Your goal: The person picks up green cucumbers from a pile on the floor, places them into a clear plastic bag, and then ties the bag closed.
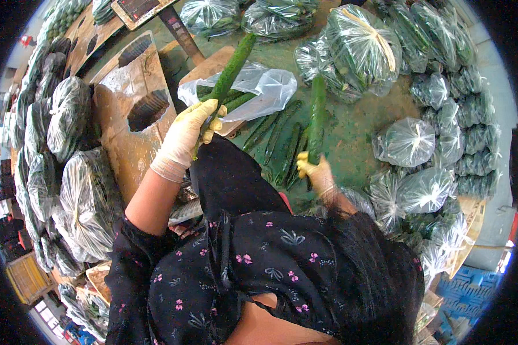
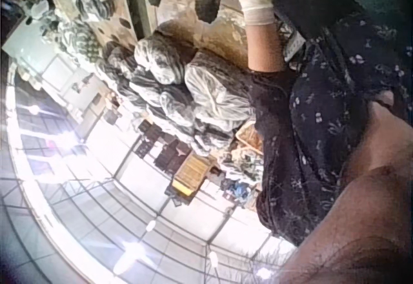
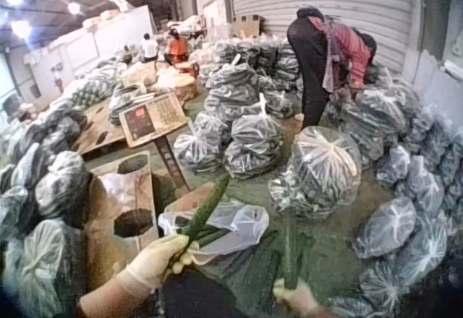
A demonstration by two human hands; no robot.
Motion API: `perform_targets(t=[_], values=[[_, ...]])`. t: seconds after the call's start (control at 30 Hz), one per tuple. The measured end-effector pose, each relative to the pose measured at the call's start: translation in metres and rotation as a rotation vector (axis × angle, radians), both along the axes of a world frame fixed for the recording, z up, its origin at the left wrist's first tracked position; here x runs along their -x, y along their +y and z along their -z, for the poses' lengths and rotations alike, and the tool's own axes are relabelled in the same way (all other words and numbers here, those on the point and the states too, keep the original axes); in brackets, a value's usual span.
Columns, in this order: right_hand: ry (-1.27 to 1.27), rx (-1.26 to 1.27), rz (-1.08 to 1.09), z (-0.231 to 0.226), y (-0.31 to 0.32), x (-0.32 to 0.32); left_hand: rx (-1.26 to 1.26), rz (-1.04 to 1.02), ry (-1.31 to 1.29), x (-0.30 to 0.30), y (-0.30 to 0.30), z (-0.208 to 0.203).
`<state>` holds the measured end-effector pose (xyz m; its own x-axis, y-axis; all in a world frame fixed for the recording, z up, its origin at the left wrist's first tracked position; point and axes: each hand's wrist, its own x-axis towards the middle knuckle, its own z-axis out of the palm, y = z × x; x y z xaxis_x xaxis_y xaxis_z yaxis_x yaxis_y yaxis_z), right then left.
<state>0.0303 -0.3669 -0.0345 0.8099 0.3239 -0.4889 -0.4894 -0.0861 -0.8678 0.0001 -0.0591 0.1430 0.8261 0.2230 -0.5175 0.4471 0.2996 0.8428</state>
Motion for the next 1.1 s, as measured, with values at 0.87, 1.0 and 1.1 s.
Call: perform_targets(t=[0.87,1.0,1.1], values=[[-0.126,-1.098,-0.125,-0.134,0.132,-0.141,-1.019,-0.245,-0.247,-0.015,0.024,-0.004],[-0.527,-0.842,-0.258,-0.134,0.144,-0.130,-0.938,-0.167,0.204,0.005,0.050,0.038],[-0.548,-0.630,-0.549,-0.116,0.184,-0.105,-0.847,-0.096,0.161,-0.002,0.064,0.097]])
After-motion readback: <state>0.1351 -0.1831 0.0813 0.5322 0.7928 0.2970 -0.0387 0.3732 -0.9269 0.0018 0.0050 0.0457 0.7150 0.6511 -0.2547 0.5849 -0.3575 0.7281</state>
